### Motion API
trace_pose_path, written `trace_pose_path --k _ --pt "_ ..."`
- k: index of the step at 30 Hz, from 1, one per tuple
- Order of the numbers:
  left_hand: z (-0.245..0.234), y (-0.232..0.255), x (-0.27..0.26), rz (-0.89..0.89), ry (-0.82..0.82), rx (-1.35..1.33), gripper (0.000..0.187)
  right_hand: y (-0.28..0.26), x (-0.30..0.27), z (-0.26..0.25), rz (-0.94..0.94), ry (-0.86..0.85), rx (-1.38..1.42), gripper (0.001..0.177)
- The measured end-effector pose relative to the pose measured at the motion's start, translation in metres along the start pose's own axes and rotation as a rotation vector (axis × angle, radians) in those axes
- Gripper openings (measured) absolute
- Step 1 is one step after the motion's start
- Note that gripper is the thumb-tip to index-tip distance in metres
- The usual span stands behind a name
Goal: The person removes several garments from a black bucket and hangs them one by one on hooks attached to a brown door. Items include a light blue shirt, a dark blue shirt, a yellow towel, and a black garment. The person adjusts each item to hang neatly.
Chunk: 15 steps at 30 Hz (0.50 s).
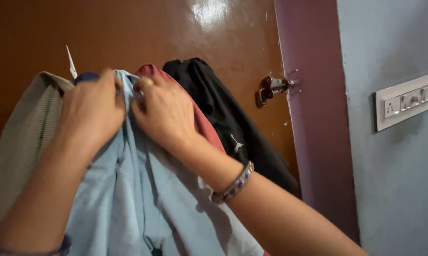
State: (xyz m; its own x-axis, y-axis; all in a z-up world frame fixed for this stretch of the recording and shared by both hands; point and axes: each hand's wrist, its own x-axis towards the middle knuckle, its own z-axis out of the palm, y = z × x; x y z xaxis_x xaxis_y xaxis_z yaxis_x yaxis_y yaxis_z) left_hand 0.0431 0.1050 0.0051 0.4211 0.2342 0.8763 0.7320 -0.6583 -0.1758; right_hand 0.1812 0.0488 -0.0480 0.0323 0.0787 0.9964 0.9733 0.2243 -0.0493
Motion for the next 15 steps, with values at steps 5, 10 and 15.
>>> trace_pose_path --k 5,10,15 --pt "0.039 -0.013 0.043 0.162 0.229 -0.012 0.036 0.015 0.02 0.016 -0.206 0.189 -0.14 0.02" --pt "0.065 -0.009 0.044 0.108 0.107 0.064 0.032 0.043 0.015 0.025 -0.241 0.086 -0.022 0.026" --pt "0.051 -0.002 0.057 0.028 -0.025 0.104 0.03 0.052 0.024 0.008 0.041 0.179 -0.083 0.021"
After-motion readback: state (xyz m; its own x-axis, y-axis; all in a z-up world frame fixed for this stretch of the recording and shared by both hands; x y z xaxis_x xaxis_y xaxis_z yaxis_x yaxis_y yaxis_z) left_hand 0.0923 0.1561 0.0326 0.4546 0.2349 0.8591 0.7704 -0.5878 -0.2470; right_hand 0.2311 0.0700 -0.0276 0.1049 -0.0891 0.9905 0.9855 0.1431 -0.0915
